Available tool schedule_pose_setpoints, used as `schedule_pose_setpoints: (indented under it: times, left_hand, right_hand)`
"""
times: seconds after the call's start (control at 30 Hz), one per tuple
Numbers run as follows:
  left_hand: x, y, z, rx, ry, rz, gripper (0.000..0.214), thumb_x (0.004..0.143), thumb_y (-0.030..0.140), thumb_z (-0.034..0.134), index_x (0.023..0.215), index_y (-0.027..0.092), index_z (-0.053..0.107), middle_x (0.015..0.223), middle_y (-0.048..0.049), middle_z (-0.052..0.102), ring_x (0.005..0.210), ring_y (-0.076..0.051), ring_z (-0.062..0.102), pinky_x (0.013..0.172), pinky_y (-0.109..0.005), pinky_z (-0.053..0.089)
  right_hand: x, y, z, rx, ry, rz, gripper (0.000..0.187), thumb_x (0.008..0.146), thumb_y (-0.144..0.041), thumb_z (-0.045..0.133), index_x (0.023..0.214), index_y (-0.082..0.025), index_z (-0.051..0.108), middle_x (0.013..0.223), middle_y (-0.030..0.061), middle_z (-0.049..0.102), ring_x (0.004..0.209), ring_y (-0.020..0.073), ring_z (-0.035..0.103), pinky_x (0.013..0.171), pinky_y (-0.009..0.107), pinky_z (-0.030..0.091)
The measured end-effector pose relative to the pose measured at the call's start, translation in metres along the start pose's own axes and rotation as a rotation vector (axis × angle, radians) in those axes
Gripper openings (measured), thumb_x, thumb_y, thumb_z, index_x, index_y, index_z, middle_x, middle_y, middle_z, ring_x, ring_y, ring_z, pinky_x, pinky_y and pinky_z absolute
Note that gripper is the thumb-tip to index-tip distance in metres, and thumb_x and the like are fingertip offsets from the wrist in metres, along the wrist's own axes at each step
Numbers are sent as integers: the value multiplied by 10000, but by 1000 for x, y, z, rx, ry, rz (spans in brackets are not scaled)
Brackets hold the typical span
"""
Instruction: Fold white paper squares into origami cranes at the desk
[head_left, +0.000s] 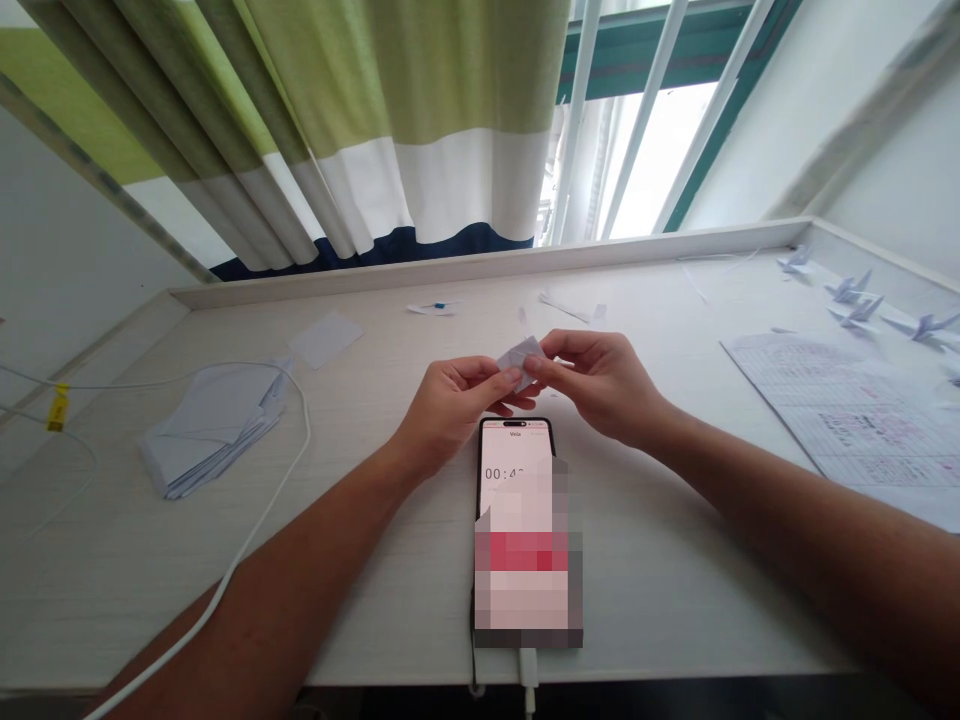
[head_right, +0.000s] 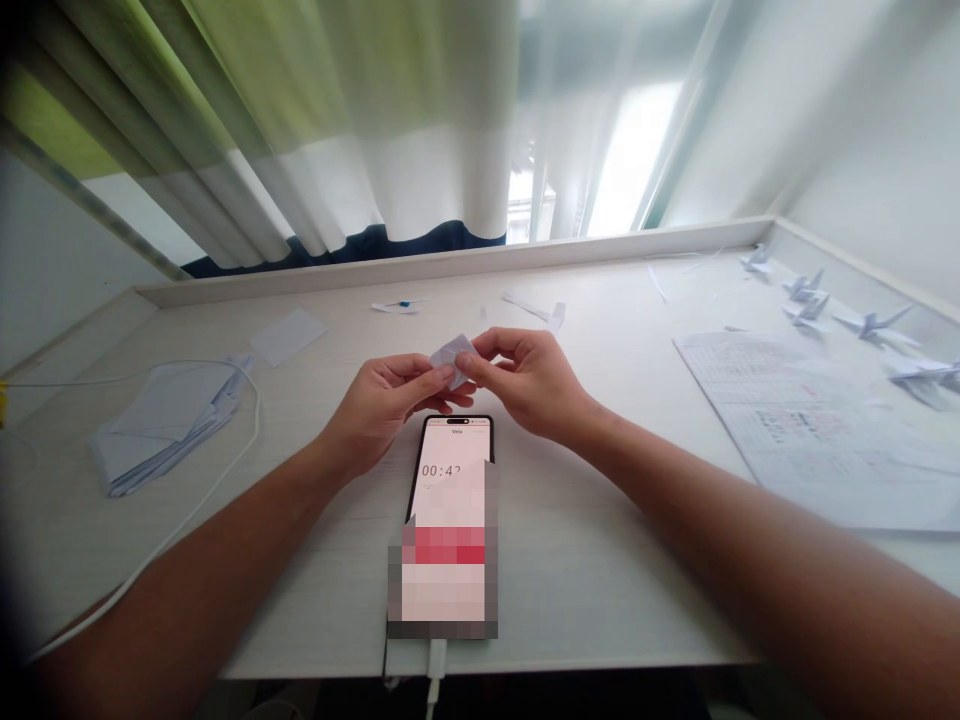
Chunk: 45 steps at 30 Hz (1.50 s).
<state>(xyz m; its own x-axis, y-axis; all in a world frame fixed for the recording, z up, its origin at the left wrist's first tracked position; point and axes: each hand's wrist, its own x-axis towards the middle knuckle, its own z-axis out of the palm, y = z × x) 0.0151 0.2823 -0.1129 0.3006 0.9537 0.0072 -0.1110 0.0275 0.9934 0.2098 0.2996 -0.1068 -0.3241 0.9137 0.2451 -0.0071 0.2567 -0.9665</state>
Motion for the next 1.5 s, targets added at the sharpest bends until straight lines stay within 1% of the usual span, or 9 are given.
schedule_pose_setpoints:
  times: [0.13, 0.27, 0.47, 0.73, 0.93, 1.1, 1.27, 1.37, 1.5]
  left_hand:
    - [1, 1, -3, 105, -21, 44, 278, 878, 438, 814, 912, 162, 800, 882, -88, 825, 834, -205, 784, 761, -310, 588]
    - [4, -1, -6, 162, 28, 131, 351, 832, 485, 851, 980, 173, 792, 868, -69, 810, 779, -173, 731, 678, -279, 564]
    - [4, -4, -2, 165, 124, 218, 335, 799, 495, 877, 841, 176, 788, 785, -48, 772, 700, -145, 677, 608, -259, 549]
    - [1, -5, 6, 123, 205, 209, 374, 775, 523, 886, 759, 180, 737, 711, -29, 741, 641, -136, 659, 552, -245, 539]
    - [1, -4, 8, 60, 258, 208, 399, 759, 544, 891, 754, 187, 713, 730, -13, 730, 659, -137, 667, 580, -257, 564]
    - [1, -2, 9, 40, 296, 186, 409, 757, 553, 887, 726, 192, 697, 683, -4, 700, 639, -131, 640, 530, -235, 494]
    - [1, -1, 9, 54, 318, 183, 403, 749, 545, 889, 712, 194, 695, 667, -3, 670, 643, -129, 609, 532, -237, 481]
    - [2, -3, 9, 63, 312, 172, 406, 757, 546, 879, 707, 191, 688, 669, -6, 669, 648, -130, 609, 537, -237, 487]
    - [3, -4, 6, 82, 304, 179, 418, 758, 555, 872, 699, 192, 675, 663, 0, 667, 635, -126, 600, 538, -235, 492]
  right_hand:
    - [1, 1, -3, 41, -49, 50, 328, 836, -484, 865, 838, -165, 787, 801, 54, 779, 761, 203, 740, 750, 365, 600]
    - [2, 1, -7, 9, -83, 89, 338, 817, -488, 881, 828, -161, 795, 815, 68, 787, 771, 197, 726, 740, 352, 575]
    - [1, 0, -7, 11, -129, 113, 360, 816, -510, 879, 804, -162, 787, 784, 55, 765, 743, 178, 688, 692, 329, 543]
    - [0, -2, -5, -16, -123, 99, 371, 786, -546, 896, 797, -189, 796, 767, 55, 753, 762, 199, 684, 626, 320, 540]
    - [-1, -2, -2, 23, -138, 173, 360, 802, -504, 887, 867, -164, 792, 832, 62, 773, 804, 191, 701, 741, 344, 570]
    - [-1, 1, 1, 66, -179, 225, 344, 807, -466, 888, 885, -142, 803, 855, 76, 791, 824, 185, 719, 804, 352, 583]
    - [-2, 2, 7, 98, -166, 218, 315, 799, -457, 892, 798, -156, 798, 797, 62, 786, 765, 173, 717, 776, 344, 598]
    - [-3, 2, 8, 84, -156, 222, 309, 807, -450, 888, 796, -157, 791, 786, 58, 779, 751, 167, 714, 751, 331, 592]
    - [-3, 3, 6, 109, -193, 246, 354, 830, -489, 870, 796, -148, 784, 796, 72, 779, 767, 176, 725, 773, 345, 599]
